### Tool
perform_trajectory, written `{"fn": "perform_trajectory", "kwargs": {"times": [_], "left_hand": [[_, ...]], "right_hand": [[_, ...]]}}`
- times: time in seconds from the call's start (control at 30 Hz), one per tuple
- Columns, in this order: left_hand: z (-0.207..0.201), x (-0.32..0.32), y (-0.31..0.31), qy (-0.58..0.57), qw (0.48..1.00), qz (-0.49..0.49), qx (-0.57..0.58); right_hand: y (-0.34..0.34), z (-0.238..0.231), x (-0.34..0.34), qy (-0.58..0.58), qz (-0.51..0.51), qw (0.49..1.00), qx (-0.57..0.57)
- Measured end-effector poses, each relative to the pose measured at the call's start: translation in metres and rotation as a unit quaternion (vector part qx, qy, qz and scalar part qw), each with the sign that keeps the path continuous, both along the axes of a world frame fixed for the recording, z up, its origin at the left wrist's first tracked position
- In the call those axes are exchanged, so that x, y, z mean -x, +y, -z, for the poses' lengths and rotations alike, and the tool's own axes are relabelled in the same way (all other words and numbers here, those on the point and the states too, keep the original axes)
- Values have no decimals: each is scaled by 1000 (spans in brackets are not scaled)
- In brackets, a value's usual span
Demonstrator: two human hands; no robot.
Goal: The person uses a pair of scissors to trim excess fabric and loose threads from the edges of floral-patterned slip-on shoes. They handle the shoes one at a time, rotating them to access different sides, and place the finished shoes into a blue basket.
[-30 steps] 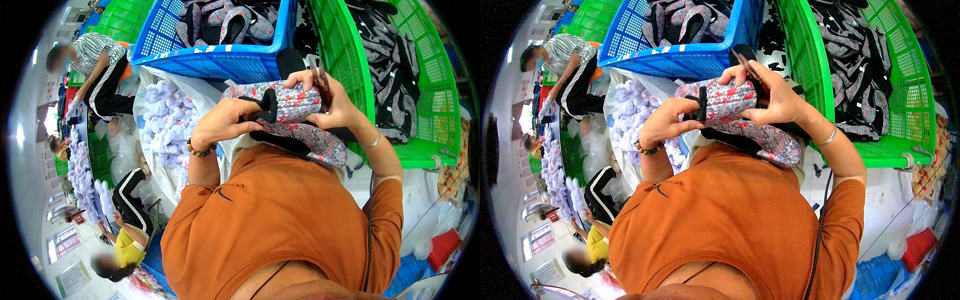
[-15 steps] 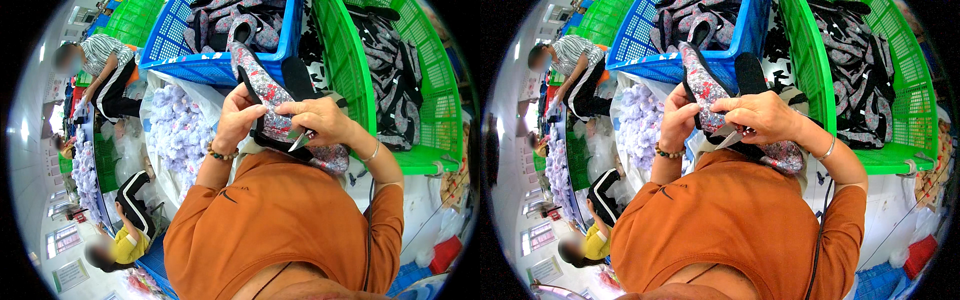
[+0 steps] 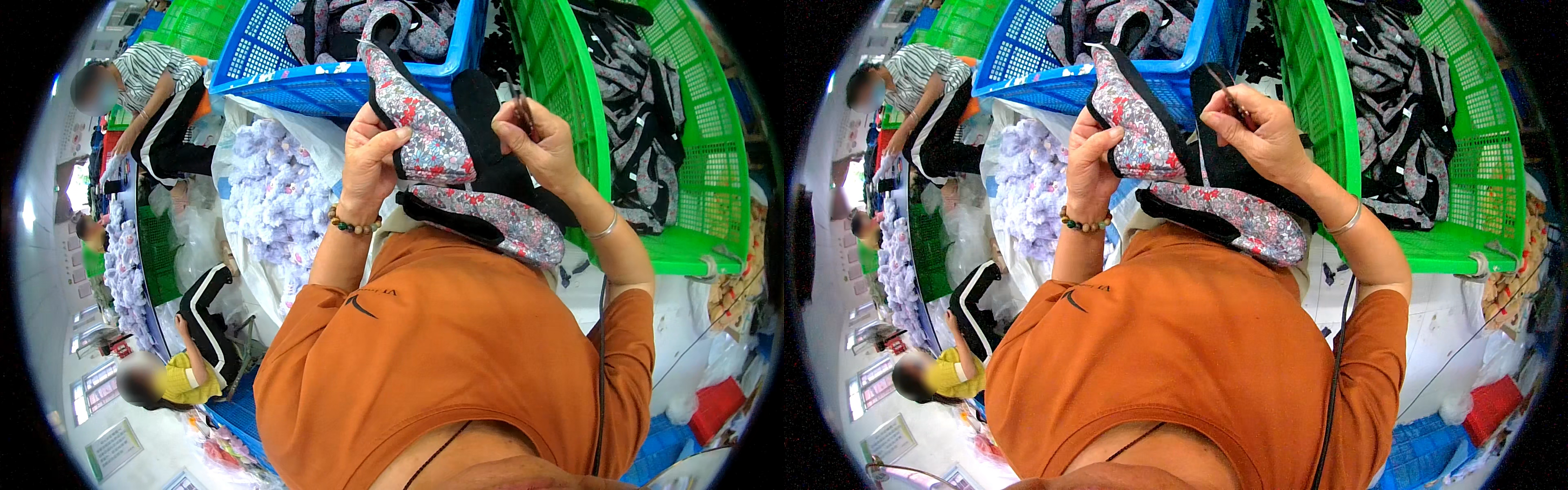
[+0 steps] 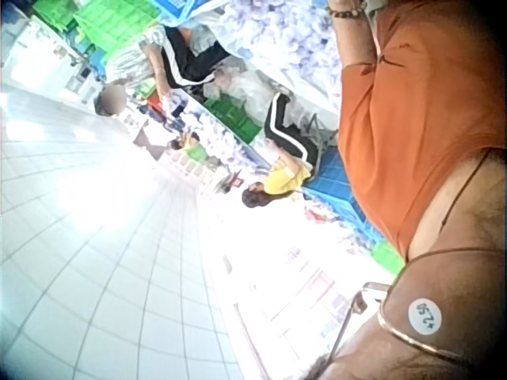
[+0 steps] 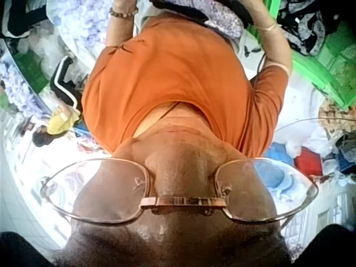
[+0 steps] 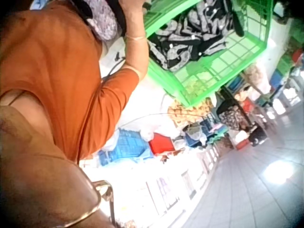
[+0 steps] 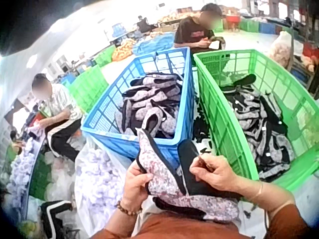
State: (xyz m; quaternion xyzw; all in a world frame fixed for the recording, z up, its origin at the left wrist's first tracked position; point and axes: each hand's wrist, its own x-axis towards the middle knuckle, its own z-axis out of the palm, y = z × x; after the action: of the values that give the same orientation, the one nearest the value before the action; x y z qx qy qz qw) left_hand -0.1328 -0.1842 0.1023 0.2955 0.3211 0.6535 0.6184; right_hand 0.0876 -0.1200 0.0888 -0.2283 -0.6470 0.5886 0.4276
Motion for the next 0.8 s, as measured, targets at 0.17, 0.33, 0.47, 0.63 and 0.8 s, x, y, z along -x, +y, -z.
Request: {"fn": "perform_trajectory", "kwargs": {"times": [0.17,0.33,0.47,0.63,0.8], "left_hand": [[13,9,-6,26,999,23,-30],[20,12,-14,46,995,77,-50],[30,21,-14,-69,988,136,-8],[81,33,-11,-208,955,204,45],[105,35,-27,-193,955,177,140]], "right_hand": [[2,-4,-1,-21,-20,999,35],[13,4,-6,-47,-17,993,106],[22,22,4,11,68,996,54],[29,23,-2,50,100,983,145],[30,24,-5,83,46,986,140]]}}
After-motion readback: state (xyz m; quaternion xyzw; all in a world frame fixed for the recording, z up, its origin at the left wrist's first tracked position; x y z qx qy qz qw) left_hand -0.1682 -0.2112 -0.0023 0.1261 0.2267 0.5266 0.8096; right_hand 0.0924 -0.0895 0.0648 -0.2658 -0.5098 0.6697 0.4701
